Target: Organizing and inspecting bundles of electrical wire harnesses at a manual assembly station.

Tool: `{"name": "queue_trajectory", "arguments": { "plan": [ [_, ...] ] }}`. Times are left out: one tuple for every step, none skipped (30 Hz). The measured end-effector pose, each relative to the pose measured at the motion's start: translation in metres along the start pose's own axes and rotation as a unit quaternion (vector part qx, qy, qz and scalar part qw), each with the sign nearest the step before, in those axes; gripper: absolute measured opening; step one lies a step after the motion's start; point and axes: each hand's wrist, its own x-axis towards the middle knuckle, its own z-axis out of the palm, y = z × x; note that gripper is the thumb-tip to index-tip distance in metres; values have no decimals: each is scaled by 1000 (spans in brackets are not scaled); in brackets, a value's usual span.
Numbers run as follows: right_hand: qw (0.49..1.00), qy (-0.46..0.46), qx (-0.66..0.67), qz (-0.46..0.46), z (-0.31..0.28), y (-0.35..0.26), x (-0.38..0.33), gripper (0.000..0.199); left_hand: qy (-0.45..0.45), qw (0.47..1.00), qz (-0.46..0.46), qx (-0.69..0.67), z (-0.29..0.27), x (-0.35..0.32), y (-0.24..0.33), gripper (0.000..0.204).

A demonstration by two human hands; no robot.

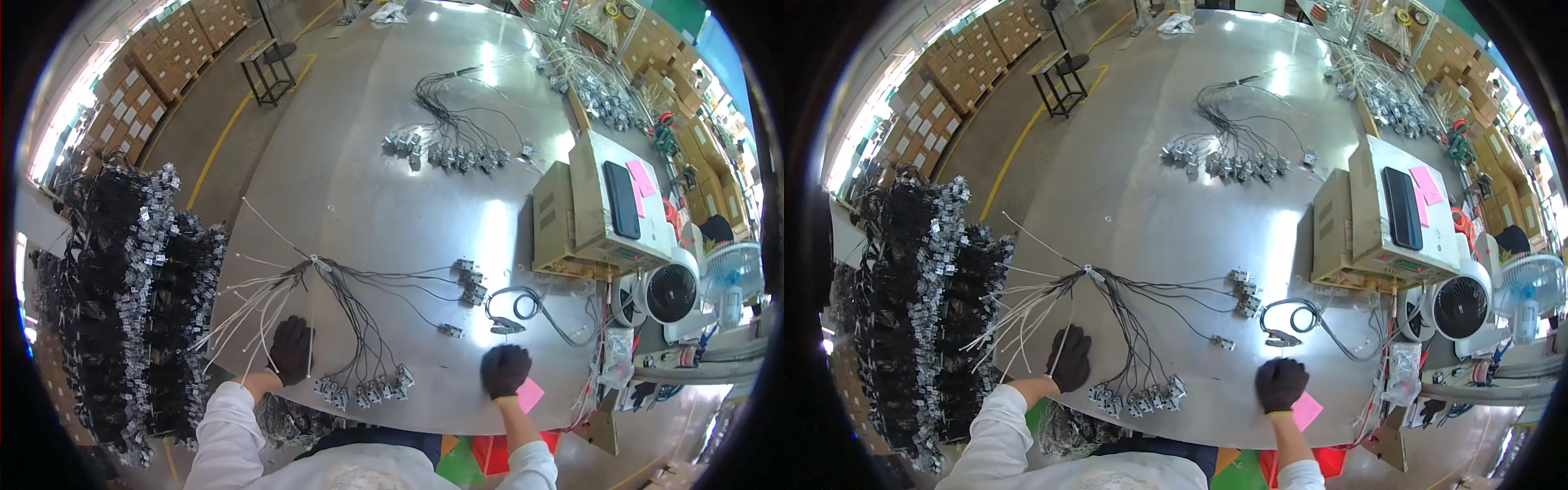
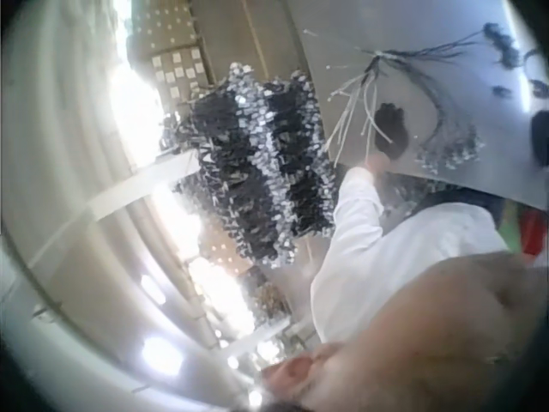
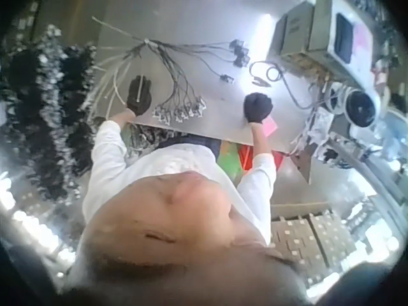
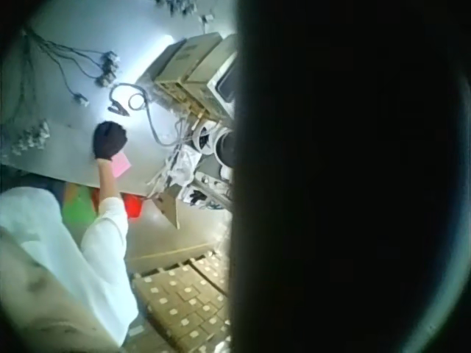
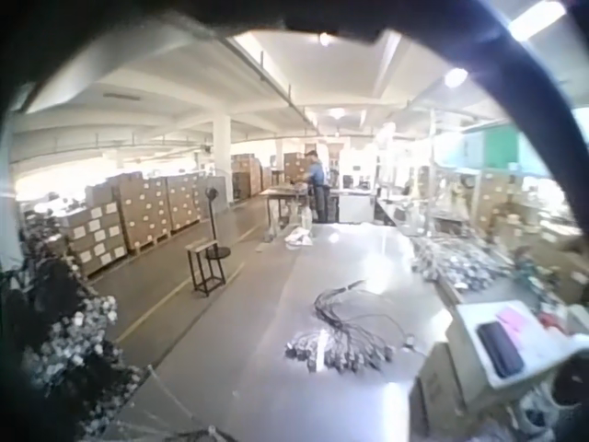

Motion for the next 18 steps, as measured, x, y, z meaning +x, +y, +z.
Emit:
{"name": "queue_trajectory", "arguments": {
  "plan": [
    [999, -24, 47, 5, -9, -8, -20, 28, 1, 1000, 3, -8, -3, 8, 4, 64],
    [994, -81, 70, -26, -13, -6, -46, 25, -38, 996, -55, -66, -20, 35, 6, 59],
    [984, -138, 95, -57, -18, -6, -72, 24, -78, 983, -112, -121, -39, 61, 6, 55],
    [967, -193, 141, -85, -27, -7, -102, 23, -120, 963, -167, -176, -45, 75, 10, 52],
    [943, -247, 191, -119, -41, -12, -129, 22, -123, 962, -171, -175, -47, 68, 11, 52],
    [915, -334, 186, -126, -49, -4, -174, 22, -77, 968, -170, -169, -39, 62, 8, 51],
    [880, -419, 182, -132, -58, 3, -214, 22, -30, 972, -168, -162, -30, 55, 5, 51],
    [862, -444, 170, -175, -67, 3, -232, 20, 12, 979, -163, -123, -20, 42, 7, 50],
    [842, -469, 159, -215, -70, 7, -247, 21, -13, 974, -179, -136, -37, 56, 11, 48],
    [843, -476, 162, -193, -63, 16, -288, 21, -39, 970, -178, -161, -41, 83, 16, 47],
    [809, -570, 142, -4, -55, 21, -335, 47, -51, 970, -172, -166, -34, 88, 18, 47],
    [741, -637, 109, 181, -32, 54, -419, 75, -43, 970, -174, -162, -33, 90, 16, 45],
    [732, -647, 116, 181, -31, 47, -419, 75, -42, 972, -178, -150, -29, 83, 16, 44],
    [757, -634, 63, 149, -24, 37, -418, 53, -41, 973, -181, -137, -26, 74, 16, 43],
    [779, -617, 10, 115, -18, 26, -403, 32, -40, 974, -184, -124, -20, 68, 14, 41],
    [738, -669, -19, 88, 1, 19, -386, 45, -41, 975, -186, -113, -17, 60, 14, 40],
    [694, -715, -48, 68, 25, 13, -379, 58, -56, 976, -178, -116, -11, 53, 14, 40],
    [722, -685, -35, 90, 53, 11, -373, 57, -66, 978, -175, -89, -3, 46, 12, 42]
  ]
}}
